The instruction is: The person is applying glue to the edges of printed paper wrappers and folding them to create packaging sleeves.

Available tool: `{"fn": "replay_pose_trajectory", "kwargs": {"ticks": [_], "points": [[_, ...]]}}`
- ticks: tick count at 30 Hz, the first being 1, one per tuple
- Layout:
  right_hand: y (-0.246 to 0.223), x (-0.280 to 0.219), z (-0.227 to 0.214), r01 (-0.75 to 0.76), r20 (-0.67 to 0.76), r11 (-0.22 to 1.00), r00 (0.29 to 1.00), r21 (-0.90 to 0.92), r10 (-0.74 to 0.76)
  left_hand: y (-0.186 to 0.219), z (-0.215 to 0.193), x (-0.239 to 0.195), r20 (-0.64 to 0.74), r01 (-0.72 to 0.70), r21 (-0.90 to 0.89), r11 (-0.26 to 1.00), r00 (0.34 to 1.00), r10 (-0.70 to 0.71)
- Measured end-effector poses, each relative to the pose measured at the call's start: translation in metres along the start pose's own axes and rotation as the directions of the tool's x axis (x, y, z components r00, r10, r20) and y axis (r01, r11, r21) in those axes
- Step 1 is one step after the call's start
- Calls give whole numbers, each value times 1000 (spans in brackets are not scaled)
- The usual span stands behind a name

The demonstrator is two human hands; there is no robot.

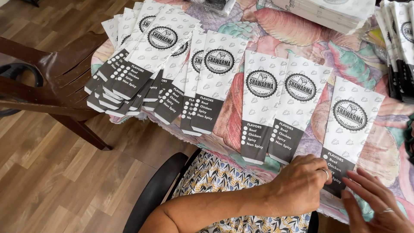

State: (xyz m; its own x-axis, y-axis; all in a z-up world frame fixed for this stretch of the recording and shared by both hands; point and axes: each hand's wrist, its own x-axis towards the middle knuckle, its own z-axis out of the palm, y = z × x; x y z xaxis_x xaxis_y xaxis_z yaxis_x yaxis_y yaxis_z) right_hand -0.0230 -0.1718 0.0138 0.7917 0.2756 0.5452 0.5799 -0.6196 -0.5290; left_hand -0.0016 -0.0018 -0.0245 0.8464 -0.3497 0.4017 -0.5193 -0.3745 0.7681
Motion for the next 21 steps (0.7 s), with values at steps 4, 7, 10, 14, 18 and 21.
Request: {"fn": "replay_pose_trajectory", "kwargs": {"ticks": [4, 7, 10, 14, 18, 21], "points": [[-24, 6, 12, 28, 16, 993, 1000, -118, -26, 1, -10, -5, -73, -129, 101, 986, 988, 137], [-16, 4, 7, -4, 12, 992, 1000, -129, 5, 5, -41, -5, -113, -90, 326, 941, 985, 134], [23, -16, -10, -67, 35, 984, 997, -165, 74, -4, -59, -5, -37, 49, 571, 819, 999, -34], [181, -67, -32, 8, 75, 991, 997, -134, 2, -7, -55, -2, 52, 111, 586, 803, 983, -174], [245, -102, -31, -20, 10, 996, 1000, -82, 21, -1, -33, 7, 96, -2, 549, 836, 994, -61], [260, -109, -29, 0, -22, 992, 1000, -127, -2, 0, -14, 18, 198, -66, 591, 804, 978, -66]]}}
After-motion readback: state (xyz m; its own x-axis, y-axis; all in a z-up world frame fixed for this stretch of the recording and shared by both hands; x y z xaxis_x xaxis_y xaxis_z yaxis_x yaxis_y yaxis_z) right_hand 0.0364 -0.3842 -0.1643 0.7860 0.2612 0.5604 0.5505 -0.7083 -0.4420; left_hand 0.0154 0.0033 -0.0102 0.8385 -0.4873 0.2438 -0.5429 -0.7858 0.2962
